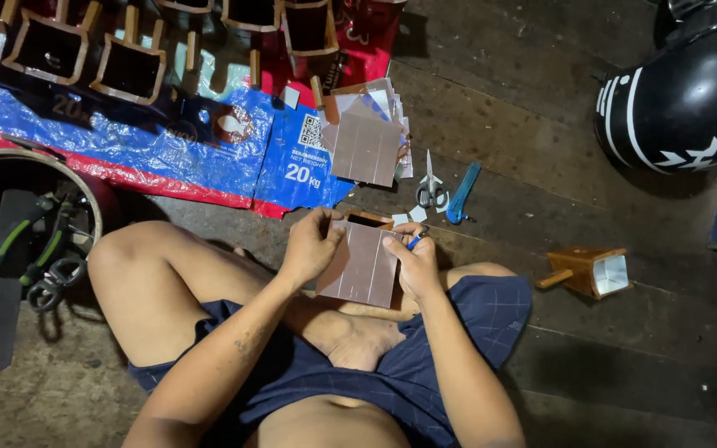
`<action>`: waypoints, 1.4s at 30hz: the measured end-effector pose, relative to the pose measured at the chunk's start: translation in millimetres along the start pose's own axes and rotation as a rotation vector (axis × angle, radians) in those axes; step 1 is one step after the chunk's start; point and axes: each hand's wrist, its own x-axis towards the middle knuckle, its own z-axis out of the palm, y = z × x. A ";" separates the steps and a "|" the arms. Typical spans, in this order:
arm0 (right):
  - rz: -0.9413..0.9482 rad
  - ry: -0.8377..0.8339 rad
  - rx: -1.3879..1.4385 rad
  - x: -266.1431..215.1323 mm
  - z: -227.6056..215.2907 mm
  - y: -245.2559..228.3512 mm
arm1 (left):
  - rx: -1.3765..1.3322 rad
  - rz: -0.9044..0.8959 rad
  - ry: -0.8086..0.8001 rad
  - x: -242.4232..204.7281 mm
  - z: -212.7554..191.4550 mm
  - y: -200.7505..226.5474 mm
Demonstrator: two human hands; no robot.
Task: Marking a pattern on a thin sheet of material and cutting it out with scissors.
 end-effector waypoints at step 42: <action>-0.658 -0.316 -0.512 20.3 49.8 -50.9 | -0.035 0.068 0.065 -6.2 2.7 4.0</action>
